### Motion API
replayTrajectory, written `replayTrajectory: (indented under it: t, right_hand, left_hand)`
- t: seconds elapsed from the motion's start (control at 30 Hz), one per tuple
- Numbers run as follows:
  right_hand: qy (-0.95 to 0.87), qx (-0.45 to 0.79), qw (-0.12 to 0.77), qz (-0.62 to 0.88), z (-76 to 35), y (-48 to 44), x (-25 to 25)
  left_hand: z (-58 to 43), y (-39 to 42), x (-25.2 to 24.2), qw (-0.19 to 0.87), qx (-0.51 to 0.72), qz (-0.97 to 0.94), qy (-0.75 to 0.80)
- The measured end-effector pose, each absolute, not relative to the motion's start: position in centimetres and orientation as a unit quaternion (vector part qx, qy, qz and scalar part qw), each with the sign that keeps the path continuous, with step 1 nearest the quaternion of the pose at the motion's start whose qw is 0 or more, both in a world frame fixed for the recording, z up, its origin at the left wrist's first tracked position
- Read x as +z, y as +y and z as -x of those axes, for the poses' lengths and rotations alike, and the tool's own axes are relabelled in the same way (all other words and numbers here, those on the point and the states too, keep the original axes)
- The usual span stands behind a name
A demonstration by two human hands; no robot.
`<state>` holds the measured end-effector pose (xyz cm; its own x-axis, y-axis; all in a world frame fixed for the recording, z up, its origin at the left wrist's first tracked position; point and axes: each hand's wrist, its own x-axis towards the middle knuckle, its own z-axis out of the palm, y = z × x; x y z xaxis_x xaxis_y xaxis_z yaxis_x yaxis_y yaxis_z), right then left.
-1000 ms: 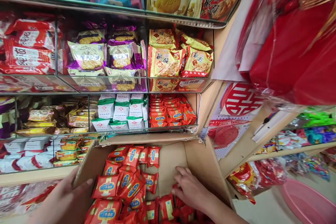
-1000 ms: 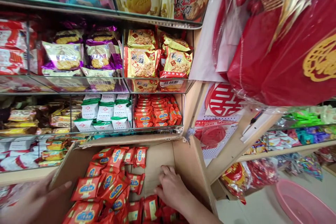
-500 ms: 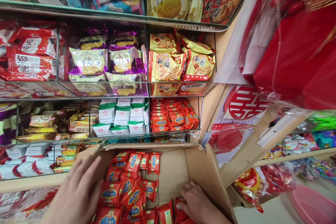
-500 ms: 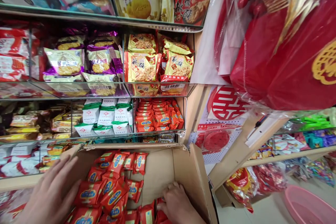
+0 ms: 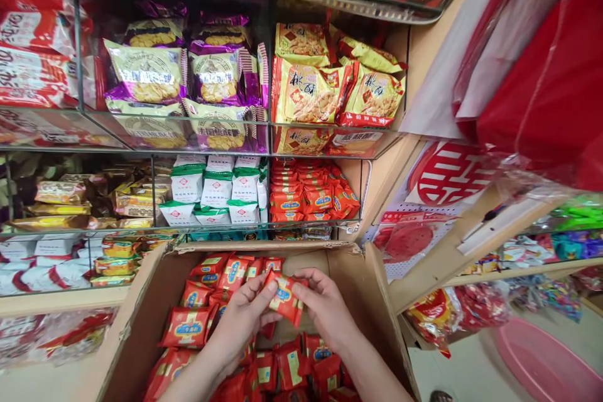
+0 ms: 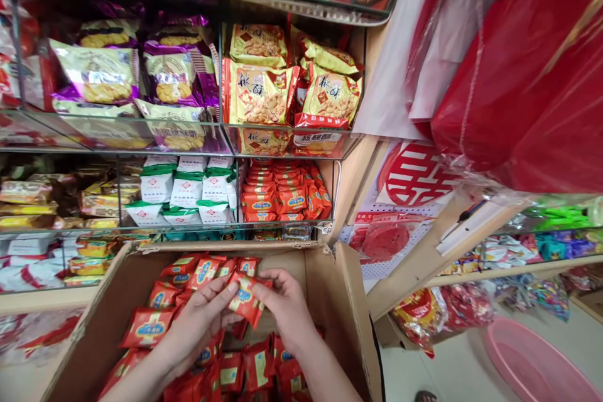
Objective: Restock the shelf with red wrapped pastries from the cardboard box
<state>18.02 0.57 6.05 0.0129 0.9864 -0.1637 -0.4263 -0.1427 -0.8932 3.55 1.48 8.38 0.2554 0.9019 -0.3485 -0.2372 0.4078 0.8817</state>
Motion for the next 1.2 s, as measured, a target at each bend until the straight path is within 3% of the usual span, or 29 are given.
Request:
replayTrajectory:
  t: [0.2, 0.37, 0.53, 0.6, 0.73, 0.83, 0.97, 1.07, 1.2]
  right_hand:
    - [-0.269, 0.619, 0.599, 0.432, -17.8, 0.2, 5.0]
    - [-0.458, 0.571, 0.486, 0.477, -18.4, -0.2, 5.1]
    - [-0.451, 0.526, 0.521, 0.498, -18.6, -0.8, 6.2]
    - [-0.510, 0.516, 0.482, 0.491, -18.9, -1.0, 7.2]
    - [-0.657, 0.467, 0.369, 0.462, -20.2, -0.7, 10.3]
    - [-0.619, 0.431, 0.452, 0.475, -21.7, 1.5, 13.0]
    - [-0.562, 0.297, 0.581, 0.508, -23.2, 7.9, 15.7]
    - [-0.597, 0.203, 0.568, 0.529, -23.0, 13.5, 16.7]
    - [-0.620, 0.113, 0.532, 0.565, -21.6, 19.7, 17.5]
  left_hand:
    - [-3.4, 1.1, 7.4, 0.716, 0.398, -0.318, 0.476]
    - [-3.0, 1.5, 6.6, 0.677, 0.396, -0.387, 0.485]
    - [-2.8, 0.8, 6.2, 0.655, 0.398, -0.469, 0.439]
    - [-2.8, 0.4, 6.2, 0.637, 0.369, -0.523, 0.430]
    - [-1.9, 0.1, 7.1, 0.516, 0.321, -0.647, 0.460]
    - [0.2, 1.2, 8.2, 0.393, 0.304, -0.719, 0.486]
    - [3.6, 4.0, 7.7, 0.130, 0.274, -0.796, 0.523]
    - [5.0, 5.3, 5.6, 0.040, 0.196, -0.783, 0.589]
    - [5.3, 5.3, 3.7, 0.028, 0.107, -0.779, 0.617]
